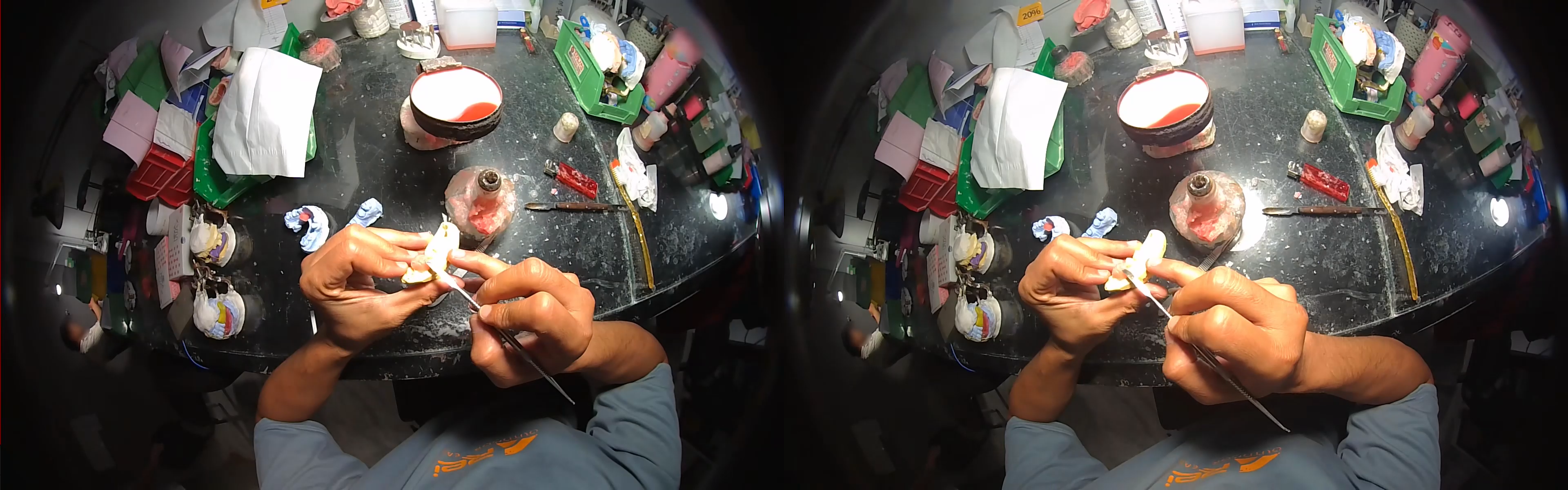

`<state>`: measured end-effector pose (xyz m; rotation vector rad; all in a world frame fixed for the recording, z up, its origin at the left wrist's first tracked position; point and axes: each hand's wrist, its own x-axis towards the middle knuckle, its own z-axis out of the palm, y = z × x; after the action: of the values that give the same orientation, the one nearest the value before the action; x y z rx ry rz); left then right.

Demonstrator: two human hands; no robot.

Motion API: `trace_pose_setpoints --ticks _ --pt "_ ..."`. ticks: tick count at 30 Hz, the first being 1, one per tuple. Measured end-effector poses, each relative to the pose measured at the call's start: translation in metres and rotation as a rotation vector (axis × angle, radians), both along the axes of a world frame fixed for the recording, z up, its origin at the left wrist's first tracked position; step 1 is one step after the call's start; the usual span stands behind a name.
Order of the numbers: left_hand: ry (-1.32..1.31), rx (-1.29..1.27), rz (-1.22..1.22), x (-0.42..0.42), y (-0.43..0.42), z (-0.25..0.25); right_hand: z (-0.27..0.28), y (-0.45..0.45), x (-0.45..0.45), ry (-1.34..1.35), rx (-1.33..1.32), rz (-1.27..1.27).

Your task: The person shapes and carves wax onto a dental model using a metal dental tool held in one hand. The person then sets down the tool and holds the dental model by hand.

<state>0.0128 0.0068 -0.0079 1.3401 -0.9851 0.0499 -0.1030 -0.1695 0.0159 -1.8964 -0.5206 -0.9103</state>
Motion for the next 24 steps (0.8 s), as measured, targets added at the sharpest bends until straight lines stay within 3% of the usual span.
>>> trace_pose_setpoints --ticks 19,24 --pt "0.012 -0.019 0.052 -0.002 -0.0023 0.0012 -0.0056 0.0034 0.004 -0.059 0.018 -0.087" --pt "-0.099 0.052 -0.005 0.0036 0.0014 0.0002 -0.0052 0.0038 0.0048 -0.063 0.016 -0.087"
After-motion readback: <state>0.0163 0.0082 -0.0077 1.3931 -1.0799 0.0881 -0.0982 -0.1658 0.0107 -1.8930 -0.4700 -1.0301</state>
